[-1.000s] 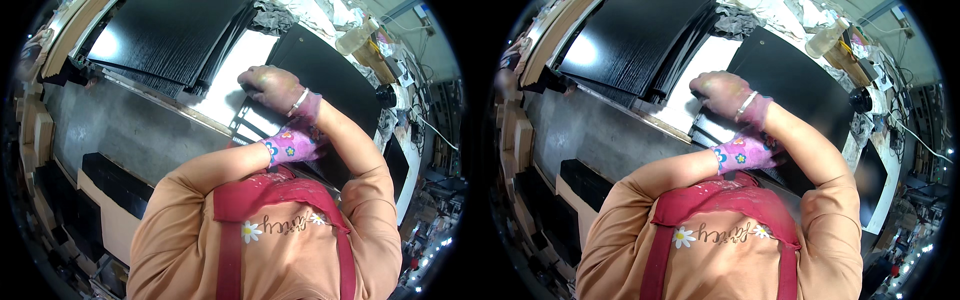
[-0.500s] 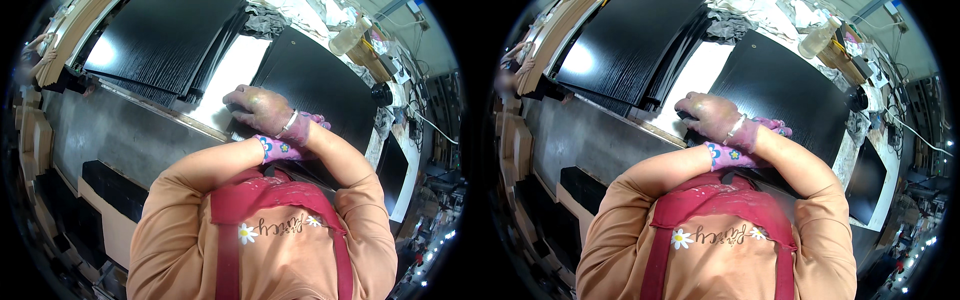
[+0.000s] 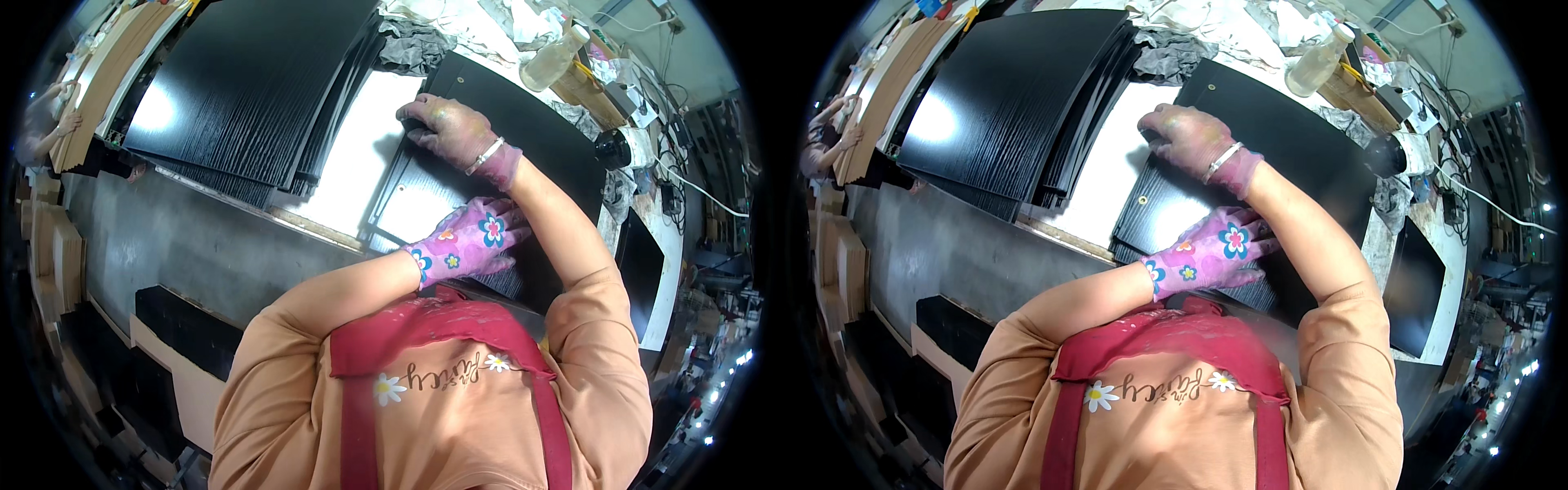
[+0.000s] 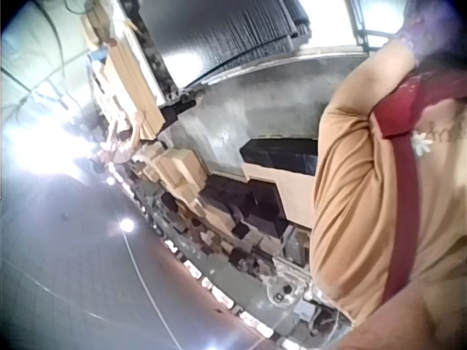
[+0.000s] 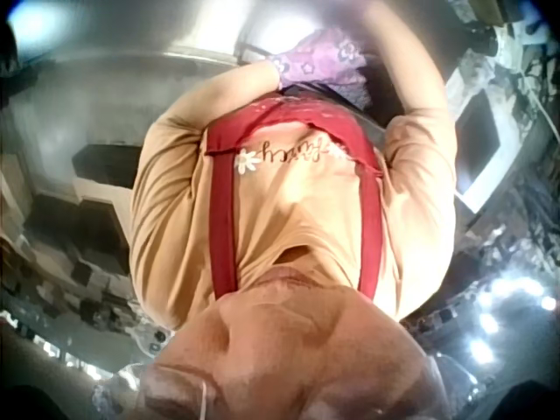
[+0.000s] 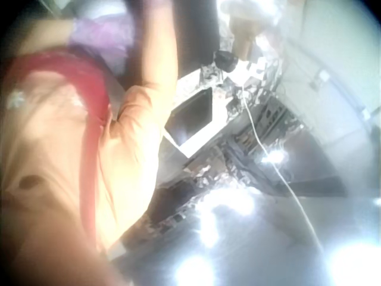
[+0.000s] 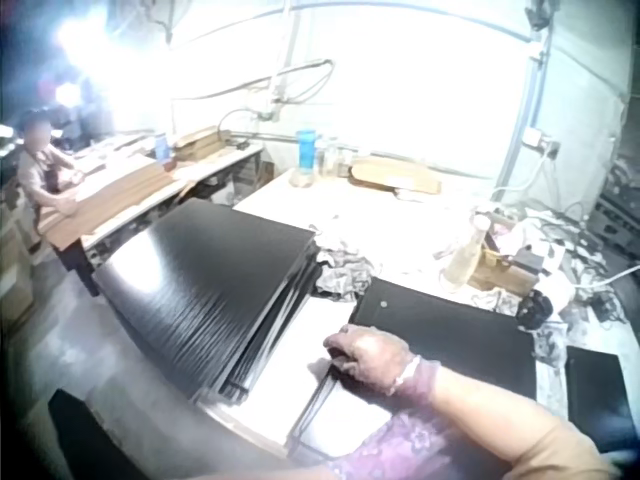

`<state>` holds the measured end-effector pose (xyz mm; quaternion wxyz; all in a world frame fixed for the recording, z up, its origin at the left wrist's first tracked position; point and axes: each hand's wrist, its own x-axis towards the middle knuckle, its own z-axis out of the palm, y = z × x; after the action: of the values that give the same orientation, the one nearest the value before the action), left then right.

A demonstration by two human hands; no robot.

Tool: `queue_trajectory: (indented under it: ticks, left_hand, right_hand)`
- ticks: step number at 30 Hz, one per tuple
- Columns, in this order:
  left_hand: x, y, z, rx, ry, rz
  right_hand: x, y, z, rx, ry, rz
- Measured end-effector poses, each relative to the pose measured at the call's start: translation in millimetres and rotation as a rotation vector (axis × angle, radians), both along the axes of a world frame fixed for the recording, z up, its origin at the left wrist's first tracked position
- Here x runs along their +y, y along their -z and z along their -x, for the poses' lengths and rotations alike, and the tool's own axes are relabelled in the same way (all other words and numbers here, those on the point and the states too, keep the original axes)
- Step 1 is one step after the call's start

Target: The person sands the edges of black rectangular panels with a sanding block, then wipes each panel with a cloth. The person uses shears to trim a small edge on one panel. The person repeats sanding and wiping on multiple panels, stacking them on the workbench.

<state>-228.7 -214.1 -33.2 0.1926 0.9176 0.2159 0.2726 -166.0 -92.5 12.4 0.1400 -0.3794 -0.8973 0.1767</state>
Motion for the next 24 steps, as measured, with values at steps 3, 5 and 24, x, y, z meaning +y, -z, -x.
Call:
queue_trajectory:
  ticks: [3,5,24]
  left_hand:
    - [1.8,5.4,-2.7,-0.040,0.015,-0.015]
    - [5.2,7.3,-5.4,-0.047,0.034,-0.011]
    - [4.1,-1.7,-1.0,0.052,0.018,0.075]
  right_hand:
    - [18.5,2.6,-11.3,-0.009,0.073,0.004]
    - [24.8,0.2,-15.7,0.000,0.132,0.029]
    - [2.8,6.7,-6.4,0.086,0.025,0.075]
